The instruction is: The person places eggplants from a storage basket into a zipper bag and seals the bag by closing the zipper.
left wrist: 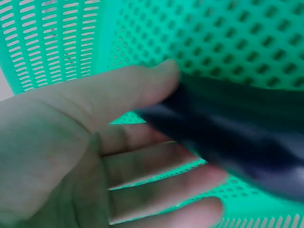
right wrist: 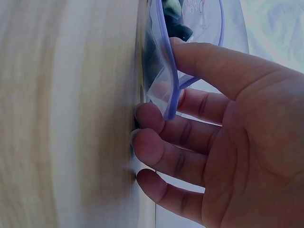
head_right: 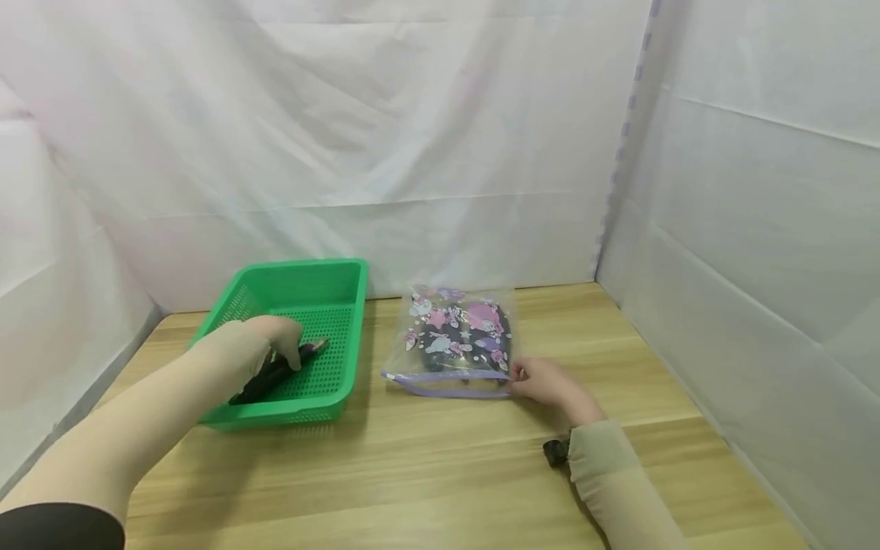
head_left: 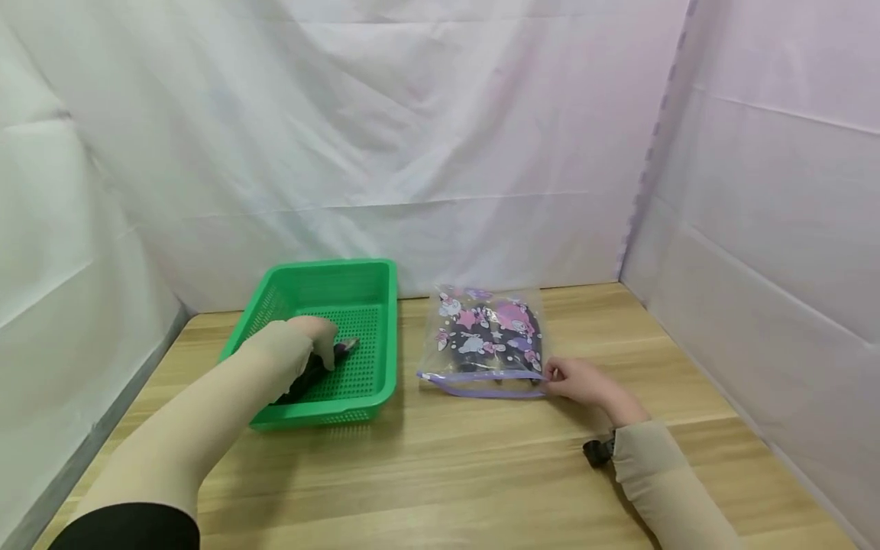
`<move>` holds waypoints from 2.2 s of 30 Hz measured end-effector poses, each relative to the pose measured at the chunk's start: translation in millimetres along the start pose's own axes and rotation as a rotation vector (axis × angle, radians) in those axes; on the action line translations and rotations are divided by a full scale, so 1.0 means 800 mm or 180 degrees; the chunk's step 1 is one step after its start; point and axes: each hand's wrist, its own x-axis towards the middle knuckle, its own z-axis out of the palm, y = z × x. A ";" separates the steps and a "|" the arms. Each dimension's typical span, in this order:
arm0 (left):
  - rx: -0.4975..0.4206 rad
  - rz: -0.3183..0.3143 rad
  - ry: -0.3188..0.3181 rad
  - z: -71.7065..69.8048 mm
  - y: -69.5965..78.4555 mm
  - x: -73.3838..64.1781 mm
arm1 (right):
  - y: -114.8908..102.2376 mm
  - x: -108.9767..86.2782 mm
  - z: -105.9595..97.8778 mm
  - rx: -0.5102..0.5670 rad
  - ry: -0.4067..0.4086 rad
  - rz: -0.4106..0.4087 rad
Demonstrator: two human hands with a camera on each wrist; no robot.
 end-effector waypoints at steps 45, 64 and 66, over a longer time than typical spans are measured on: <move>-0.0249 0.1052 0.2251 -0.045 0.029 -0.094 | 0.002 -0.002 -0.005 0.0041 -0.0114 0.0127; 0.0363 0.1777 0.2174 0.114 0.250 -0.086 | -0.021 0.011 0.003 -0.0144 0.0035 -0.0087; 0.0444 0.1640 0.2261 0.124 0.257 -0.077 | -0.024 0.012 0.003 -0.0152 0.0098 -0.0083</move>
